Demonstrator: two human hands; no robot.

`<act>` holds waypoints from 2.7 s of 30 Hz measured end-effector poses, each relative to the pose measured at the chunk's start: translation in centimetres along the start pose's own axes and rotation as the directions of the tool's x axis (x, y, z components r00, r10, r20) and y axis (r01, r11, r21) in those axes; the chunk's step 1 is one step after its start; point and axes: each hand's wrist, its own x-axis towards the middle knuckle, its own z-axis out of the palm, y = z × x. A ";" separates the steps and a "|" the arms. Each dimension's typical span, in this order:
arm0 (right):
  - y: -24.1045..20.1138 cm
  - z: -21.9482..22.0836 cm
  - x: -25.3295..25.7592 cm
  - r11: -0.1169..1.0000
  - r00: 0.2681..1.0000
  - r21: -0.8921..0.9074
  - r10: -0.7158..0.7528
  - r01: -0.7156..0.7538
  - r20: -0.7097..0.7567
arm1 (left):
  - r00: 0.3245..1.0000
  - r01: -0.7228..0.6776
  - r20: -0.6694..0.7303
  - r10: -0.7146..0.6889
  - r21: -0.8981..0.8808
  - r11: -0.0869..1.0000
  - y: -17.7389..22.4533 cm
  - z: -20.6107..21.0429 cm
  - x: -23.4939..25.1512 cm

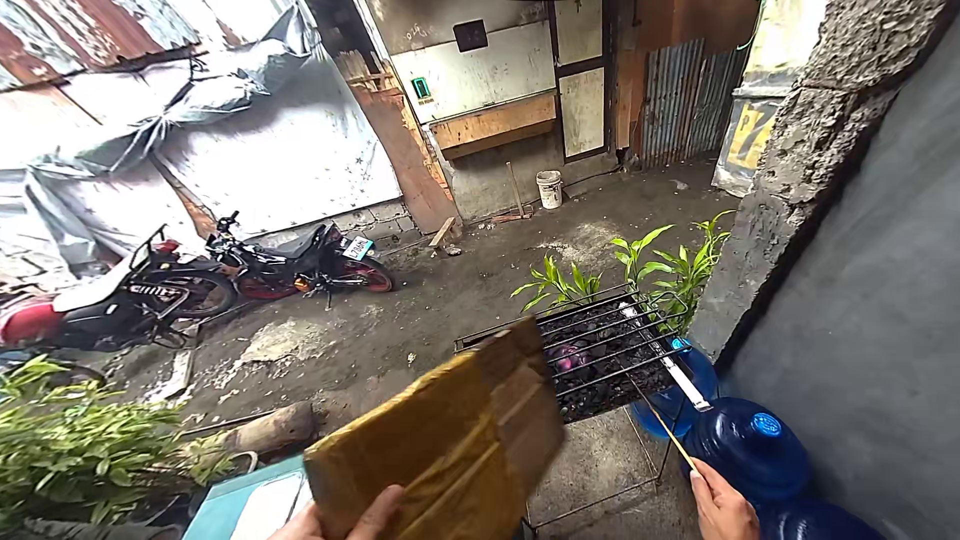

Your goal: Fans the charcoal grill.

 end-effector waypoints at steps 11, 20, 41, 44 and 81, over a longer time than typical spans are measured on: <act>0.7 0.9 0.7 0.994 0.999 0.106 -0.019 0.016 0.026 | 0.998 -0.048 -0.043 0.050 0.047 0.998 0.0 0.0 0.8; 0.6 -0.4 -0.5 0.992 0.993 0.106 -0.082 0.074 0.079 | 0.996 -0.087 0.001 0.091 0.295 0.951 1.2 1.5 -0.1; 0.4 0.6 -0.4 0.993 1.000 0.113 -0.029 0.028 0.003 | 0.996 -0.092 0.021 0.091 0.087 0.992 0.5 0.3 0.0; 0.9 -0.2 -0.5 0.993 0.998 0.101 -0.065 0.062 0.026 | 0.999 -0.041 0.001 0.041 0.026 0.999 0.3 0.3 0.1; 0.6 -0.2 0.1 0.995 0.998 0.103 0.002 0.004 -0.056 | 0.983 -0.164 -0.009 0.182 0.386 0.908 1.3 1.7 -0.8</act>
